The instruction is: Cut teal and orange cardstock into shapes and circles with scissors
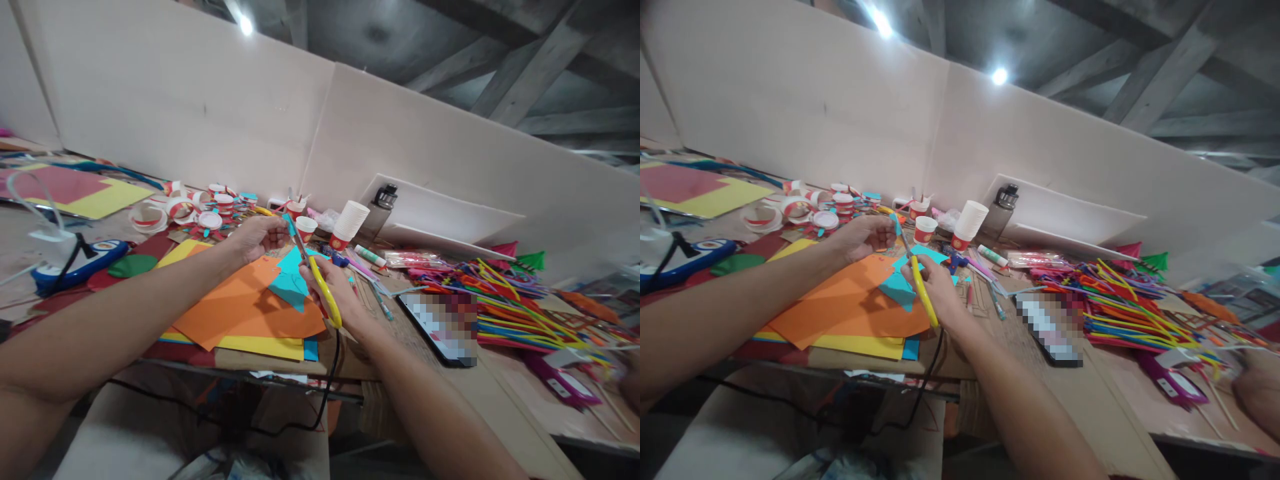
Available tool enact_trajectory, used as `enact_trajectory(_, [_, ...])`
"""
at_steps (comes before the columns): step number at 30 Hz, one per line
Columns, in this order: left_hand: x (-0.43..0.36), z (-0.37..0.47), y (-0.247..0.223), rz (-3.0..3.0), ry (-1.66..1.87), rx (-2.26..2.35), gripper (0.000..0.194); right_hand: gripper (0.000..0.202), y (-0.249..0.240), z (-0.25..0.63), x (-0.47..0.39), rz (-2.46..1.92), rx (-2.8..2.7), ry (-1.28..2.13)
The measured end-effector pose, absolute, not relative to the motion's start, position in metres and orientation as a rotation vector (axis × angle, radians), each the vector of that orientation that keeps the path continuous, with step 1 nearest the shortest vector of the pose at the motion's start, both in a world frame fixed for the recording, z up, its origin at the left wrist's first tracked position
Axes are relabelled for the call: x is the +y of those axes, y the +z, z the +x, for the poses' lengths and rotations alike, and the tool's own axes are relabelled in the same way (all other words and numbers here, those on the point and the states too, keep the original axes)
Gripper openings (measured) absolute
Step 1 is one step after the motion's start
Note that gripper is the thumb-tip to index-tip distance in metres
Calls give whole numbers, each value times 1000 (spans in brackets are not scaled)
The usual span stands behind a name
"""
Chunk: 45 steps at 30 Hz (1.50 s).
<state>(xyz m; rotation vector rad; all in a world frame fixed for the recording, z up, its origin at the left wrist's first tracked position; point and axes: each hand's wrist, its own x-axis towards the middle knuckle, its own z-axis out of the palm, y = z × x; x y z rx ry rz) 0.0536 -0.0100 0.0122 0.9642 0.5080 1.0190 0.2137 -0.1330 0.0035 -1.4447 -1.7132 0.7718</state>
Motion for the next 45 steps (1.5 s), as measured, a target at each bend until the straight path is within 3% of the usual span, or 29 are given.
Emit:
enact_trajectory(31, [-9,53,11,903,987,544,6,26,-1,205,-136,-1548,-1517,819])
enact_trajectory(45, [-45,73,-3,963,919,376,12,51,3,205,-123,-1095,-1281,619])
